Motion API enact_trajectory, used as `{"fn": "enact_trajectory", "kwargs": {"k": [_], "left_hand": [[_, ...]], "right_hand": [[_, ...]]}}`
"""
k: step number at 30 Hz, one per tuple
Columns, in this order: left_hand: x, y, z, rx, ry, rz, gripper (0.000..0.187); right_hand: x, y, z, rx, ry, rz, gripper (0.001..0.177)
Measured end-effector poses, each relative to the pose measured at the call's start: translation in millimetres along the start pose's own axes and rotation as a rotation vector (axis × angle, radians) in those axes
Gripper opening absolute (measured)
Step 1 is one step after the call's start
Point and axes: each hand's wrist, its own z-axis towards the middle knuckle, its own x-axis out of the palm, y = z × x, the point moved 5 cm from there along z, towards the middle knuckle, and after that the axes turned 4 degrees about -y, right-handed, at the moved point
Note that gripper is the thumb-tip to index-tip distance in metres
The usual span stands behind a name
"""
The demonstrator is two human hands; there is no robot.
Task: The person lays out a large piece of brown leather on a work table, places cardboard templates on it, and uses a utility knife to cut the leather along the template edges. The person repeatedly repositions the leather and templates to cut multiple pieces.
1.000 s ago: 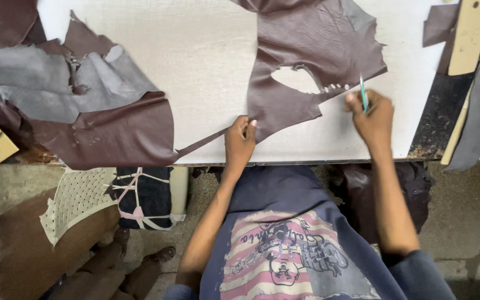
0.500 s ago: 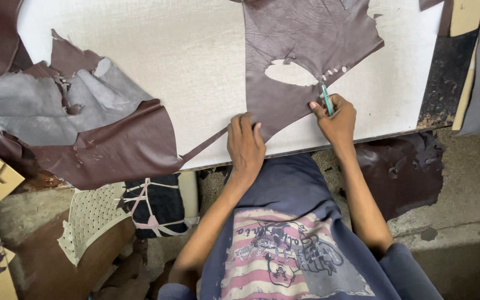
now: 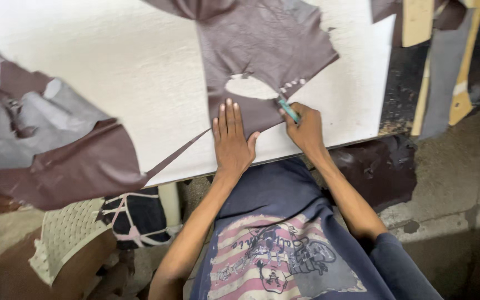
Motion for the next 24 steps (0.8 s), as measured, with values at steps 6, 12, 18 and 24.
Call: {"fn": "enact_trajectory", "kwargs": {"k": [6, 12, 18, 24], "left_hand": [[33.7, -89.7, 32.7, 0.243, 0.023, -0.150, 0.087], [17.7, -49.2, 37.5, 0.399, 0.120, 0.012, 0.070], [-19.6, 42.2, 22.5, 0.004, -0.063, 0.094, 0.064], [-18.5, 61.9, -45.3, -0.087, -0.045, 0.166, 0.063]], "right_hand": [[-87.8, -55.7, 51.5, -0.052, -0.310, 0.005, 0.010], [-164.5, -150.6, 126.7, 0.021, -0.628, -0.067, 0.044], [-164.3, -212.2, 161.7, -0.023, -0.664, -0.068, 0.053], [-174.0, -241.8, 140.0, -0.154, -0.671, 0.553, 0.012]]}}
